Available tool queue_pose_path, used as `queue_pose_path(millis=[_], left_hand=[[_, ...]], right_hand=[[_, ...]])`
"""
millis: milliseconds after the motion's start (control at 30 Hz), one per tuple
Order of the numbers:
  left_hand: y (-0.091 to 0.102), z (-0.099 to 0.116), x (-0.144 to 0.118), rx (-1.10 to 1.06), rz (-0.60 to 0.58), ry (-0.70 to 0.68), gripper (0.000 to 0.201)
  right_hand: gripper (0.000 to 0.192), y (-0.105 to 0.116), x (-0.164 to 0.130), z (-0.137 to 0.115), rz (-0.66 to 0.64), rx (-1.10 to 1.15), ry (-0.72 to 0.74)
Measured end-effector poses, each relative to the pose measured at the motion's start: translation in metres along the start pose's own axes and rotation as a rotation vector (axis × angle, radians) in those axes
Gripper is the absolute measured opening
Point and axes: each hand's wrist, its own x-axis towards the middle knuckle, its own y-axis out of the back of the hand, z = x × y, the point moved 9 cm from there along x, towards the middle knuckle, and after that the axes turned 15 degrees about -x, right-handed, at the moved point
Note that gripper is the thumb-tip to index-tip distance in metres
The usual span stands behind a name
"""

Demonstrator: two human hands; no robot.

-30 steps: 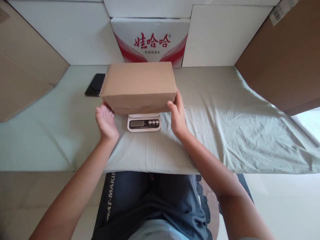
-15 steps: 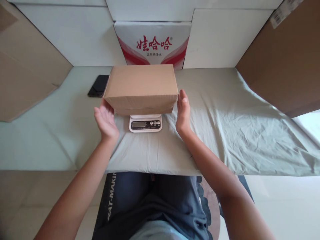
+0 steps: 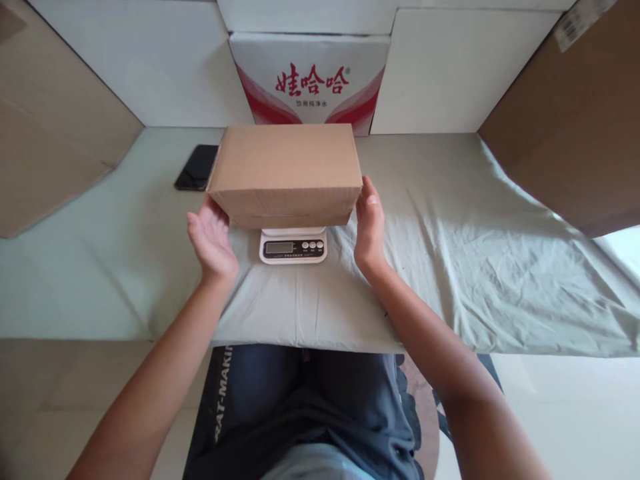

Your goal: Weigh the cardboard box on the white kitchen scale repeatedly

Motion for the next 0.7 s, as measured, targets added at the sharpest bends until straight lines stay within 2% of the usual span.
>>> queue_pose_path(millis=[200,433,700], left_hand=[[-0.001,0.000,-0.001,0.022,-0.030,-0.013,0.086],[-0.002,-0.004,-0.001,-0.070,-0.017,0.030,0.081],[-0.006,-0.005,-0.002,-0.063,-0.031,0.034,0.083]], right_hand=[[0.062,0.000,-0.001,-0.006,0.005,0.049,0.027],[0.056,-0.007,-0.002,-0.015,-0.026,0.084,0.094],[0.048,-0.005,-0.002,-0.012,-0.001,0.119,0.067]])
